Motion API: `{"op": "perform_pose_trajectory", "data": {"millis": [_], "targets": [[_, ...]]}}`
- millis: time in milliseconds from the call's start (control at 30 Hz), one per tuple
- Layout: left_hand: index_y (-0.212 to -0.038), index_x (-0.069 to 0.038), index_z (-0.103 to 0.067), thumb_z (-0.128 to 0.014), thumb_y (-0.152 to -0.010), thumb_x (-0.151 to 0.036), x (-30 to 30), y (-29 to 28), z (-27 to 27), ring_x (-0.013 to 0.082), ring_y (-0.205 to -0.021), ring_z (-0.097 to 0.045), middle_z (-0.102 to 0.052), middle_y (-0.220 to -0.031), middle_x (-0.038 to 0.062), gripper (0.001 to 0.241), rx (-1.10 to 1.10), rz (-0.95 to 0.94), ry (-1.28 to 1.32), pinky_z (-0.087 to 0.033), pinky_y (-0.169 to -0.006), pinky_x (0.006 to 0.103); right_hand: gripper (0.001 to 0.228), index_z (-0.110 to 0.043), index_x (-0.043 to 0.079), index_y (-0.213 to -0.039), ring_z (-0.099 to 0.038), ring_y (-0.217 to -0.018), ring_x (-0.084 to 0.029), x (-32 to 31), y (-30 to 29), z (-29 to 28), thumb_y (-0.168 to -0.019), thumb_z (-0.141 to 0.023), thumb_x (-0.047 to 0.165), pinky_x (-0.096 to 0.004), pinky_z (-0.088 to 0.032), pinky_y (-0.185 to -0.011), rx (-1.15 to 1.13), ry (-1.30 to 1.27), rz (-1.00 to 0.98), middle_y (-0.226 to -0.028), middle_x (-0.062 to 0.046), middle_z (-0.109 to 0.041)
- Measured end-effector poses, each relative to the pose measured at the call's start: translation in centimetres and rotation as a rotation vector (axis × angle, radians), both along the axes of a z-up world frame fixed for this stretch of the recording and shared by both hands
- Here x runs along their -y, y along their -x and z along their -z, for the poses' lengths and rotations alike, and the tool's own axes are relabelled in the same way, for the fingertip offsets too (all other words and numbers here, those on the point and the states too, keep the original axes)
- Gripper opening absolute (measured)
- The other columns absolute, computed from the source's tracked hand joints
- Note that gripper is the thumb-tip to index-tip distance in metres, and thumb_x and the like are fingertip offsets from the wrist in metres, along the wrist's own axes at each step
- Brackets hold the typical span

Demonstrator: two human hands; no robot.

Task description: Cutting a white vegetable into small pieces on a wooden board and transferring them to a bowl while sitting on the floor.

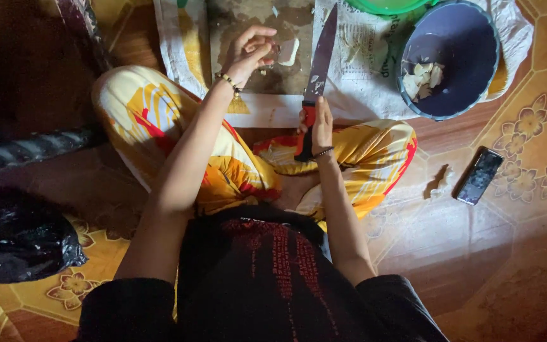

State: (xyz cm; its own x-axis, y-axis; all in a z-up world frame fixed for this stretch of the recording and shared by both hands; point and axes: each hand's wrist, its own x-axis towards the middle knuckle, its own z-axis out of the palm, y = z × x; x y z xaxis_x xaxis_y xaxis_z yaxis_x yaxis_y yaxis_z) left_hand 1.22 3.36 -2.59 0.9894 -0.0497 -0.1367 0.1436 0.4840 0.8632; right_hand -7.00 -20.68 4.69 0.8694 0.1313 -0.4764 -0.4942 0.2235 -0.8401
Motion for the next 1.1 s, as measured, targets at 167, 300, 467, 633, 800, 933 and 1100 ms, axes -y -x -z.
{"op": "perform_pose_trajectory", "data": {"millis": [167, 300, 467, 633, 800, 933, 1100], "targets": [[-0.125, -0.015, -0.060, -0.068, -0.093, -0.005, 1.6, -1.5, 6.5, 0.0209, -0.109, -0.069, -0.068, -0.127, 0.005, 0.034, 0.209, -0.221, -0.892, -0.064, -0.087, 0.0314, 0.040, -0.056, 0.009, -0.112, -0.050, -0.050, -0.012, -0.4, -0.8, 3.2, -0.100, -0.054, 0.047, -0.027, -0.046, -0.048, -0.031, 0.054, -0.038, -0.076, -0.008, -0.065], [-0.125, -0.014, -0.059, -0.077, -0.088, -0.006, 3.4, -0.6, 5.2, 0.0225, -0.106, -0.064, -0.061, -0.119, 0.009, 0.041, 0.261, -0.233, -1.070, -0.063, -0.085, 0.0304, 0.037, -0.052, 0.009, -0.106, -0.048, -0.046, -0.013, -0.6, -0.8, 4.8, -0.103, -0.051, 0.046, -0.027, -0.045, -0.045, 0.025, 0.042, -0.099, -0.074, -0.009, -0.064], [-0.125, -0.019, -0.058, -0.078, -0.090, -0.019, 5.7, -1.5, 2.9, 0.0208, -0.095, -0.065, -0.065, -0.111, 0.003, 0.040, 0.327, -0.283, -1.300, -0.055, -0.080, 0.0336, 0.032, -0.054, 0.011, -0.111, -0.046, -0.047, -0.013, -0.6, -0.8, 4.5, -0.102, -0.053, 0.042, -0.027, -0.044, -0.045, -0.070, 0.017, -0.062, -0.073, -0.008, -0.062], [-0.109, -0.019, -0.057, -0.081, -0.079, -0.015, 7.6, -2.8, 4.5, 0.0225, -0.088, -0.062, -0.055, -0.105, 0.003, 0.039, 0.241, -0.297, -1.350, -0.055, -0.068, 0.0351, 0.036, -0.055, 0.009, -0.115, -0.047, -0.048, -0.012, -0.7, -0.8, 4.4, -0.101, -0.054, 0.042, -0.027, -0.045, -0.045, -0.088, 0.066, -0.046, -0.073, -0.007, -0.062], [-0.112, -0.016, -0.052, -0.077, -0.075, 0.005, 8.6, -2.2, 3.7, 0.0262, -0.093, -0.065, -0.058, -0.107, 0.005, 0.050, 0.226, -0.287, -1.310, -0.063, -0.067, 0.0336, 0.040, -0.060, 0.009, -0.108, -0.046, -0.047, -0.012, -0.8, -0.5, 3.0, -0.098, -0.054, 0.047, -0.027, -0.045, -0.044, -0.081, 0.089, -0.035, -0.071, -0.006, -0.063], [-0.120, -0.016, -0.049, -0.075, -0.083, -0.001, 7.9, -0.8, 1.7, 0.0238, -0.088, -0.059, -0.056, -0.103, 0.006, 0.048, 0.377, -0.314, -1.191, -0.053, -0.075, 0.0364, 0.032, -0.059, 0.009, -0.105, -0.053, -0.053, -0.013, -0.3, -0.6, 1.8, -0.103, -0.054, 0.040, -0.026, -0.045, -0.049, 0.062, -0.010, 0.088, -0.076, -0.006, -0.065], [-0.124, -0.005, -0.044, -0.066, -0.086, 0.009, 7.3, 1.5, -7.5, 0.0263, -0.093, -0.056, -0.047, -0.111, 0.011, 0.046, 0.508, -0.357, -1.063, -0.053, -0.079, 0.0388, 0.042, -0.057, 0.008, -0.134, -0.054, -0.077, -0.012, -0.6, -0.8, -3.7, -0.109, -0.045, 0.040, -0.025, -0.048, -0.071, 0.376, -0.018, 0.054, -0.094, -0.005, -0.064]]}}
